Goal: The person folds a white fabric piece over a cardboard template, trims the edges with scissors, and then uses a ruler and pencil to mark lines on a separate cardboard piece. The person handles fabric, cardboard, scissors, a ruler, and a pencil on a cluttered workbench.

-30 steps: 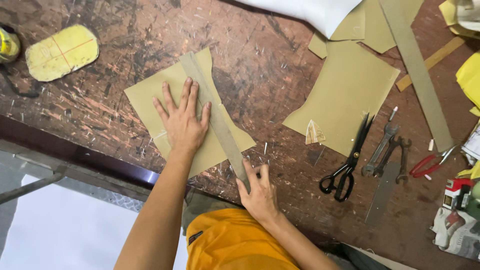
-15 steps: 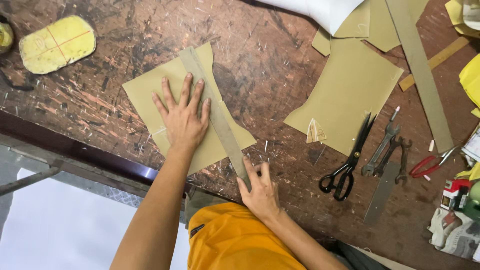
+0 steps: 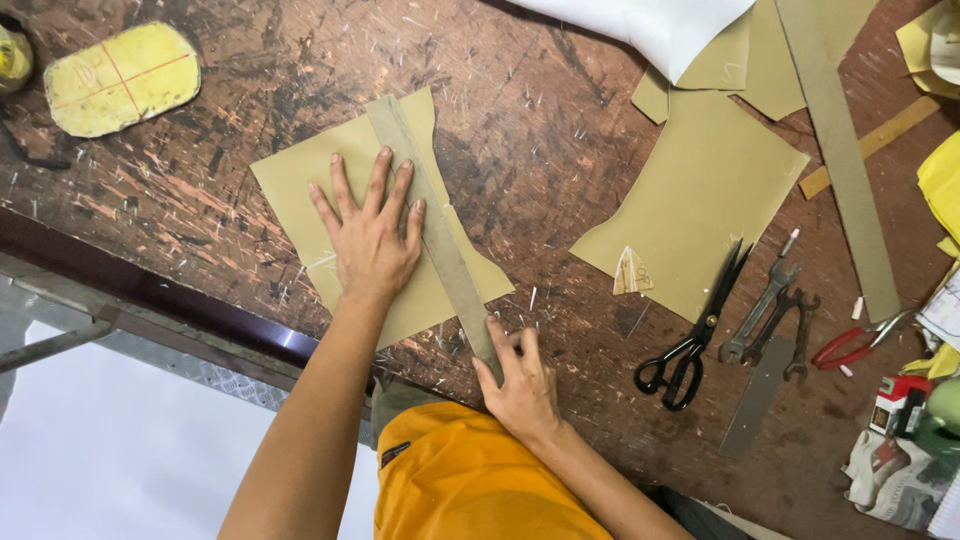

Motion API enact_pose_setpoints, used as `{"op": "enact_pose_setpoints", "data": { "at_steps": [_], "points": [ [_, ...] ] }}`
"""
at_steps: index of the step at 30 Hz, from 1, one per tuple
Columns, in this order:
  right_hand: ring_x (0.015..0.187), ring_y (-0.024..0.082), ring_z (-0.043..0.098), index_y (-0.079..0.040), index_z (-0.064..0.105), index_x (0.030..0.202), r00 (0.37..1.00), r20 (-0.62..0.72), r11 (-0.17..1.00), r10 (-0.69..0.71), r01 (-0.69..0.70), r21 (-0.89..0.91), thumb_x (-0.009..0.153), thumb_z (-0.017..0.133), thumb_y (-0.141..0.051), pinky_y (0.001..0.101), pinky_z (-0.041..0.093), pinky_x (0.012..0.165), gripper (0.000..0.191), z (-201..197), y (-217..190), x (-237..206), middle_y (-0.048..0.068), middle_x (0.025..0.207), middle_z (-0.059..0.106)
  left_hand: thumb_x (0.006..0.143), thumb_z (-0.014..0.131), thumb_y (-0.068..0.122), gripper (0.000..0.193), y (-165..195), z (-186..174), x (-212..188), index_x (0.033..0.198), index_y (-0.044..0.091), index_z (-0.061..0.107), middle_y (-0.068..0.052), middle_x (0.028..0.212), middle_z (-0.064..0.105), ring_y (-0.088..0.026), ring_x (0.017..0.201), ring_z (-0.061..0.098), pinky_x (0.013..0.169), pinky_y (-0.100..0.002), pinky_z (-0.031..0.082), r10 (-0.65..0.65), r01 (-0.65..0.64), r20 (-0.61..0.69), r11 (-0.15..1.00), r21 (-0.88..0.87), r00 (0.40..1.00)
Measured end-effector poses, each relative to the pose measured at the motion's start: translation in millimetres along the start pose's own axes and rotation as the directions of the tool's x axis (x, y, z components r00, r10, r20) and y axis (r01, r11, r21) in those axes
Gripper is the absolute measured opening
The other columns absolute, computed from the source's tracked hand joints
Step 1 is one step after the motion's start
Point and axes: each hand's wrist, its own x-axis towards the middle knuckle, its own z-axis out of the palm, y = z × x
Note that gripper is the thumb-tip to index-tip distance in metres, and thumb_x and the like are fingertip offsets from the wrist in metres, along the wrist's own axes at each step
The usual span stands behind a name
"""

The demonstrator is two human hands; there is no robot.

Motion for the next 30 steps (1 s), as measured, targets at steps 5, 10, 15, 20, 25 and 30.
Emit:
{"op": "enact_pose_setpoints", "data": {
  "at_steps": [5,10,15,20,25,30],
  "points": [
    [0.076,0.035,0.066,-0.012,0.057,0.142,0.999,-0.043,0.999,-0.032,0.032,-0.010,0.085,0.079,-0.026,0.0458,0.056,0.061,0.062,0.8,0.9,0.1,0.015,0.103,0.055,0.105,0.052,0.042,0.051,-1.0,1.4,0.8,0.153,0.025,0.053,-0.001,0.167,0.036,-0.047,0.155,0.011,0.120,-0.072,-0.001,0.022,-0.021,-0.007,0.999,0.024,1.000],
    [0.071,0.034,0.067,-0.013,0.058,0.143,1.000,0.007,0.999,0.022,-0.022,-0.025,0.086,0.079,-0.026,0.0456,0.055,0.058,0.062,3.4,3.8,-2.9,0.014,0.103,0.055,0.106,0.051,0.044,0.050,-2.9,4.6,-1.8,0.154,0.028,0.052,0.002,0.168,0.036,-0.046,0.157,0.011,0.123,-0.070,-0.001,-0.002,0.001,0.012,1.000,0.031,1.000],
    [0.069,0.030,0.068,-0.011,0.057,0.141,1.000,-0.016,1.000,0.000,-0.001,-0.027,0.086,0.078,-0.027,0.0427,0.058,0.056,0.062,7.3,7.7,-4.1,0.014,0.102,0.054,0.103,0.052,0.044,0.053,-3.8,8.0,-0.3,0.153,0.028,0.052,0.000,0.166,0.036,-0.046,0.155,0.011,0.120,-0.071,0.001,0.016,-0.015,-0.009,0.996,0.086,1.000],
    [0.069,0.032,0.067,-0.011,0.057,0.141,1.000,-0.019,0.999,-0.016,0.015,-0.038,0.087,0.077,-0.028,0.0438,0.057,0.057,0.059,6.5,7.2,-4.4,0.014,0.101,0.054,0.103,0.054,0.044,0.053,-7.2,13.2,-2.0,0.153,0.028,0.053,0.000,0.167,0.037,-0.046,0.155,0.012,0.120,-0.072,0.002,0.017,-0.016,-0.011,0.995,0.102,1.000],
    [0.078,0.033,0.068,-0.011,0.058,0.140,0.995,0.019,0.990,0.094,-0.095,0.104,0.093,0.070,-0.023,0.0430,0.057,0.065,0.050,-2.1,5.4,-3.2,0.014,0.101,0.056,0.103,0.055,0.045,0.054,-13.0,23.7,-6.6,0.154,0.027,0.052,-0.001,0.167,0.037,-0.047,0.155,0.013,0.120,-0.072,0.004,0.034,-0.031,-0.025,0.993,0.113,0.999],
    [0.100,0.040,0.069,-0.008,0.063,0.135,0.980,-0.181,0.979,0.079,-0.043,0.198,0.098,0.063,-0.016,0.0416,0.057,0.081,0.038,-10.1,5.9,8.9,0.021,0.114,0.068,0.097,0.057,0.045,0.057,-16.0,23.2,-4.1,0.151,0.027,0.053,-0.001,0.164,0.038,-0.045,0.155,0.016,0.121,-0.071,0.008,0.022,-0.019,-0.022,0.993,0.115,1.000]
  ]
}}
